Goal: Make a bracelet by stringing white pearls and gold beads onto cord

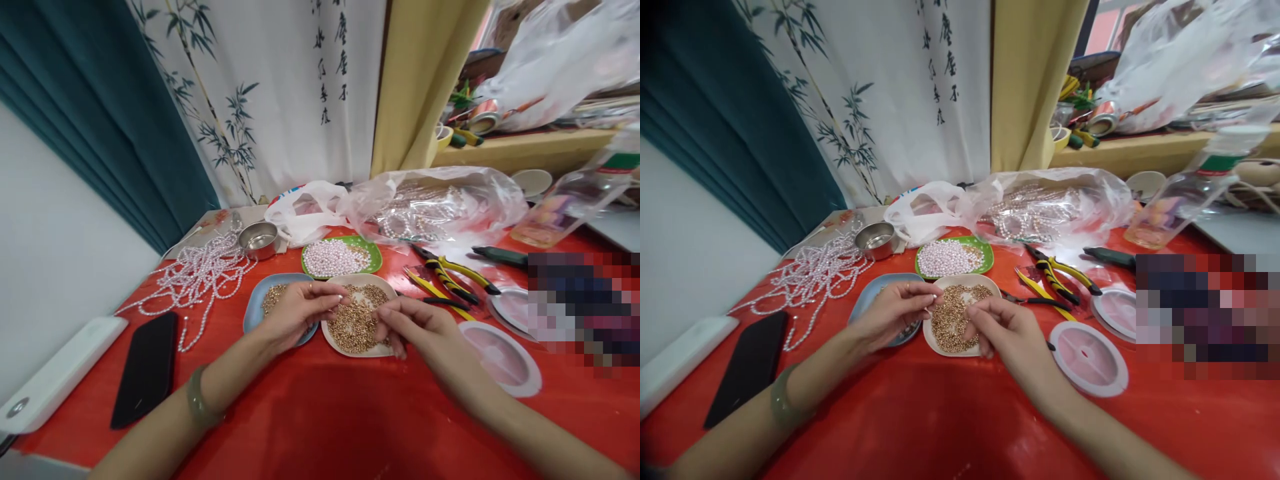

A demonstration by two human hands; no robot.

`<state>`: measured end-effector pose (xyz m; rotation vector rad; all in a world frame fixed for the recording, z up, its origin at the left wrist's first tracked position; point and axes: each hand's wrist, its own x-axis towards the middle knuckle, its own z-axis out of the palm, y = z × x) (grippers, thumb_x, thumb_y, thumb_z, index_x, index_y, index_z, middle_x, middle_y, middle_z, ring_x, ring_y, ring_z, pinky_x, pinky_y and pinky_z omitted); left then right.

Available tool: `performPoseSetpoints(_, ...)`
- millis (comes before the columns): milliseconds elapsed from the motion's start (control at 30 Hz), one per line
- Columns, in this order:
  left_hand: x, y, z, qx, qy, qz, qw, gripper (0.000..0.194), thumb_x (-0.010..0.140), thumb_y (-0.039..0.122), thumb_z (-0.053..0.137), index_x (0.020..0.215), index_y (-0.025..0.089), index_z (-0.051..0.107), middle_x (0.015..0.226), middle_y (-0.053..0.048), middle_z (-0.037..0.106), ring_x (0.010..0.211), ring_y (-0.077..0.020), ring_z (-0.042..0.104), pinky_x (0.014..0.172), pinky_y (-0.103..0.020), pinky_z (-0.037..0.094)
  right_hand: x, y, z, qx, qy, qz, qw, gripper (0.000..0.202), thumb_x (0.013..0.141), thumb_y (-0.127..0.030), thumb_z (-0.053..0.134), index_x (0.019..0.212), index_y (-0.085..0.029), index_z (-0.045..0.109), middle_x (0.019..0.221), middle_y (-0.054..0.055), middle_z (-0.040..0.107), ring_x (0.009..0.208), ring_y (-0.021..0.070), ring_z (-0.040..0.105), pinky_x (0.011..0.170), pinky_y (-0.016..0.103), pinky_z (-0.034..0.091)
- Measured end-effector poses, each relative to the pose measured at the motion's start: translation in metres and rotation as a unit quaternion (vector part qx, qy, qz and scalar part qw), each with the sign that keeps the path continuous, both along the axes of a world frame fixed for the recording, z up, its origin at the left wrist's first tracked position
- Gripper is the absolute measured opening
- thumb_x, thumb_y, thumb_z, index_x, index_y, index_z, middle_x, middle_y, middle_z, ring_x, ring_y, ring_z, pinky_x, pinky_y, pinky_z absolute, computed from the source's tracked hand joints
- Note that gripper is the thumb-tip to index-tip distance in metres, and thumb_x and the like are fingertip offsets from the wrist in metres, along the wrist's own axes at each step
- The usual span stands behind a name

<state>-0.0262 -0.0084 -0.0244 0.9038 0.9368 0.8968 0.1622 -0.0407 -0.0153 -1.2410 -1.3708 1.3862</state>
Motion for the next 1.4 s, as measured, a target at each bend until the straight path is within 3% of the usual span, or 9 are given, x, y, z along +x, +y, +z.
performPoseSetpoints(133, 0.013, -0.012, -0.001, -0.042, -0.057, -0.002, 0.998, 0.015, 0.061, 0.017, 0.073, 0.076, 0.014, 0.072, 0.070, -0.003, 0.067, 0.059, -0.0050, 0.057, 0.056, -0.013, 0.045, -0.002, -0.006, 0.004, 0.020, -0.014, 0.027, 0.999, 0.023, 0.075, -0.034, 0.054, 0.058, -0.018, 0.055, 0.051, -0.002, 0.057, 0.039, 0.0067, 0.042, 0.042, 0.021, 0.035)
performPoseSetpoints(400, 0.017, -0.016, -0.009, -0.071, -0.103, 0.002, 0.992, 0.016, 0.061, 0.014, 0.072, 0.077, 0.011, 0.071, 0.069, -0.005, 0.068, 0.055, -0.0052, 0.059, 0.052, -0.012, 0.049, -0.004, -0.009, 0.002, -0.004, -0.003, 0.059, 0.998, 0.024, 0.076, -0.030, 0.051, 0.056, -0.018, 0.055, 0.051, -0.002, 0.058, 0.037, 0.0057, 0.041, 0.040, 0.020, 0.034)
performPoseSetpoints(900, 0.020, -0.019, -0.007, -0.088, -0.125, 0.019, 0.988, 0.014, 0.060, 0.011, 0.074, 0.073, 0.010, 0.070, 0.066, -0.004, 0.069, 0.055, -0.0065, 0.062, 0.052, -0.010, 0.051, -0.004, -0.008, -0.003, -0.020, -0.011, 0.058, 0.998, 0.020, 0.074, -0.021, 0.049, 0.055, -0.017, 0.054, 0.049, -0.003, 0.057, 0.037, 0.0044, 0.040, 0.039, 0.018, 0.031)
performPoseSetpoints(1400, 0.021, -0.020, -0.008, -0.067, -0.085, 0.026, 0.994, 0.017, 0.056, 0.013, 0.076, 0.072, 0.011, 0.071, 0.068, -0.004, 0.069, 0.058, -0.0072, 0.062, 0.052, -0.011, 0.050, -0.003, -0.012, -0.002, 0.000, -0.053, 0.047, 0.997, 0.019, 0.072, -0.016, 0.044, 0.055, -0.017, 0.054, 0.049, -0.003, 0.054, 0.041, 0.0067, 0.041, 0.041, 0.018, 0.032)
